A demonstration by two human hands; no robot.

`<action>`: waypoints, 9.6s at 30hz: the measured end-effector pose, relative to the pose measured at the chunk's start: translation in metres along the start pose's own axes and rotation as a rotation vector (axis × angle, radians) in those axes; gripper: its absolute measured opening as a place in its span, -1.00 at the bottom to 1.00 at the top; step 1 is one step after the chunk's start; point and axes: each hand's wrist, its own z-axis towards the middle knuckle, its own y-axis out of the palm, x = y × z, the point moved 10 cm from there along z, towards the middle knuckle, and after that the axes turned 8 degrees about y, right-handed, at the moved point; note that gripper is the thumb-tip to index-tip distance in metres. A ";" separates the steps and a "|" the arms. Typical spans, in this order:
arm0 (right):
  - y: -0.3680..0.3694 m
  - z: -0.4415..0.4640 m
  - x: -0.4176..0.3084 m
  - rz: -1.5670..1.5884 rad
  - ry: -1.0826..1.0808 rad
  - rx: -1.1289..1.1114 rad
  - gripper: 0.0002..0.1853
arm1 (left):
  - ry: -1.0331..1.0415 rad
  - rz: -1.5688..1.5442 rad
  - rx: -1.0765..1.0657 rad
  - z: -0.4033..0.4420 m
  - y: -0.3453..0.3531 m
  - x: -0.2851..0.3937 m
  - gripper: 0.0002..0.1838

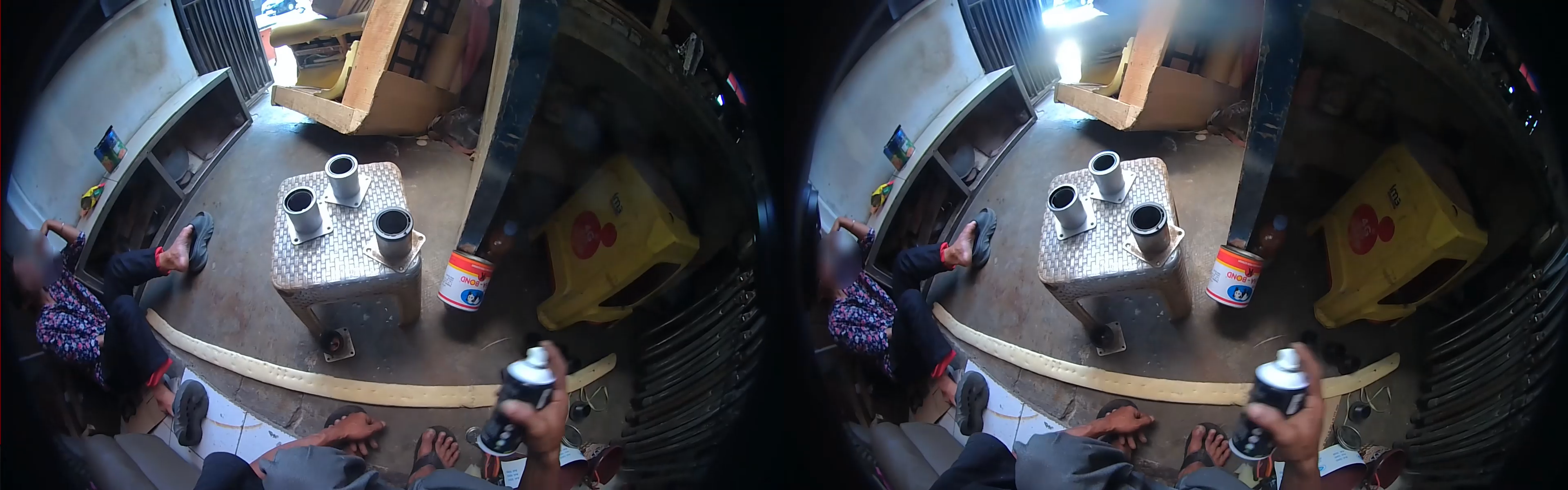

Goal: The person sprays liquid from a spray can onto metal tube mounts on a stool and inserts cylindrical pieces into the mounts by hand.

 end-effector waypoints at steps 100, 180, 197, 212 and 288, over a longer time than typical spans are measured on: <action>0.053 0.184 0.116 -0.059 0.157 0.607 0.19 | 0.246 -0.156 0.062 -0.015 -0.012 0.015 -0.53; 0.019 0.162 0.048 -0.042 -0.074 0.700 0.17 | 0.278 -0.184 0.039 -0.015 -0.012 0.016 -0.52; 0.017 0.161 0.048 -0.074 -0.067 0.711 0.16 | 0.272 -0.171 0.051 -0.017 -0.014 0.017 -0.52; 0.017 0.161 0.044 -0.067 -0.064 0.702 0.15 | 0.268 -0.187 0.027 -0.010 -0.010 0.013 -0.51; 0.089 0.177 0.150 -0.088 0.222 0.576 0.16 | 0.200 -0.227 0.001 -0.007 -0.007 0.005 -0.50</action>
